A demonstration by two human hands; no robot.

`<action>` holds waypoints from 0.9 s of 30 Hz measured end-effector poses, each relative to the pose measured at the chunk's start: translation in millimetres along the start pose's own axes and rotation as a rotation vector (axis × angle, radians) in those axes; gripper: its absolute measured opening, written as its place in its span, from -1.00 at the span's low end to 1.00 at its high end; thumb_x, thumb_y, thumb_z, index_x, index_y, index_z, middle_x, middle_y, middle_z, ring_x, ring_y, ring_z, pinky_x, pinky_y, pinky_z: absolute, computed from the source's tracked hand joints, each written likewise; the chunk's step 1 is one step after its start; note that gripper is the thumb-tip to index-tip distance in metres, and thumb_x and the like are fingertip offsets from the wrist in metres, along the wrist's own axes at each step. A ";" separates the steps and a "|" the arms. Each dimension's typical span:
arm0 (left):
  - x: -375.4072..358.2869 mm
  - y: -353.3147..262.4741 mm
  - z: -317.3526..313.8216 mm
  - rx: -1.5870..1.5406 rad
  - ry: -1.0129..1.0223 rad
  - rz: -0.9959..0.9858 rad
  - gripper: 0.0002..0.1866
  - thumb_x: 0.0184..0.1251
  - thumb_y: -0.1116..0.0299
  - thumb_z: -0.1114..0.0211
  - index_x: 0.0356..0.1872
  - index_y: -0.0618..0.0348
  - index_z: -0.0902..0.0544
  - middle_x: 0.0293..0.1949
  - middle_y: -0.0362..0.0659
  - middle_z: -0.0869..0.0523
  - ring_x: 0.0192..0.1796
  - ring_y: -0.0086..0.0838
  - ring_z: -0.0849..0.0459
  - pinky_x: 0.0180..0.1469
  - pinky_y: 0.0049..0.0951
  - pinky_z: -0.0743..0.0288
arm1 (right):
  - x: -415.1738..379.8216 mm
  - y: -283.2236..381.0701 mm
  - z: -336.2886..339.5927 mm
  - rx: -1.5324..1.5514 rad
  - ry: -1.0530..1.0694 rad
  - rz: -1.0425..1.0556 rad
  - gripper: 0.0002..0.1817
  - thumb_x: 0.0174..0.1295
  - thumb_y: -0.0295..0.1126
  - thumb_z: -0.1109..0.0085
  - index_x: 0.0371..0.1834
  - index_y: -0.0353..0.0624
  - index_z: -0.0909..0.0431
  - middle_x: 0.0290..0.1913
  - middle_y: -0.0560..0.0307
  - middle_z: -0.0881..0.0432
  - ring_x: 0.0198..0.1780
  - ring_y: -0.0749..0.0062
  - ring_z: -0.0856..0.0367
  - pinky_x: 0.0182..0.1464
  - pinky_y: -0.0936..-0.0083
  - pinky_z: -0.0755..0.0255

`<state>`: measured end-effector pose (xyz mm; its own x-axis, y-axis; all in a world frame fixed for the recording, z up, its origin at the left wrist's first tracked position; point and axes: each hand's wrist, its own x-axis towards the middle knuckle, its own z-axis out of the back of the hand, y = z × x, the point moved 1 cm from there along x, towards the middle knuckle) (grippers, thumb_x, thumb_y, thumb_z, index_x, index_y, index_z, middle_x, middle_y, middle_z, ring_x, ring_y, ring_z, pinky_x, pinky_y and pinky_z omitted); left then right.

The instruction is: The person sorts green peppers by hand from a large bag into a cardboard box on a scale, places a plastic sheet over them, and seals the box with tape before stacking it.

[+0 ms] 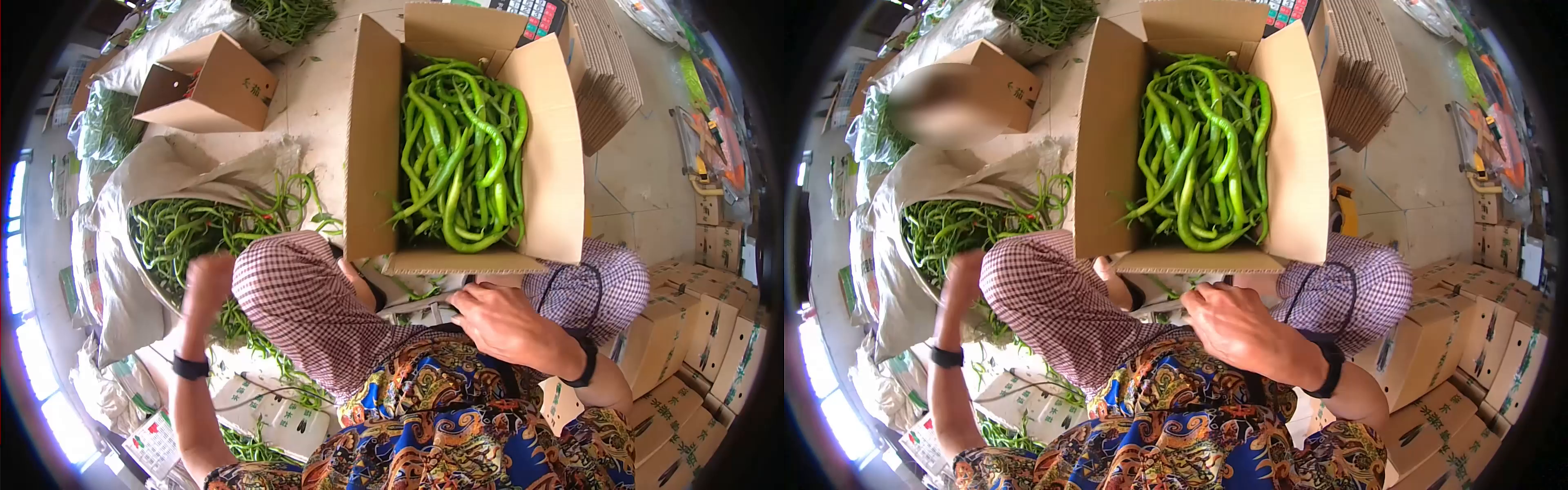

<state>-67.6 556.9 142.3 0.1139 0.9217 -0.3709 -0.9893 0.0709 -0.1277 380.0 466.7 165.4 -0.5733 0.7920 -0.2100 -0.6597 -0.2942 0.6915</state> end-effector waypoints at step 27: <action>95.1 -150.9 -334.5 -0.540 -0.191 -0.125 -0.48 0.05 0.64 -0.18 0.14 0.28 -0.50 0.19 0.13 -0.45 0.22 0.07 -0.37 0.28 -0.05 -0.32 | 88.4 -172.6 -224.6 0.034 -0.228 -0.579 -0.78 0.26 -0.29 -0.17 -0.25 -0.25 -0.62 -0.35 -0.13 -0.66 -0.29 0.15 -0.65 -0.24 0.26 -0.47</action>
<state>123.1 506.3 -181.4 0.1586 0.9749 -0.1565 -0.7770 0.0254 -0.6290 334.1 467.3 -127.7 -0.0066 0.9132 -0.4075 -0.8145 0.2315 0.5320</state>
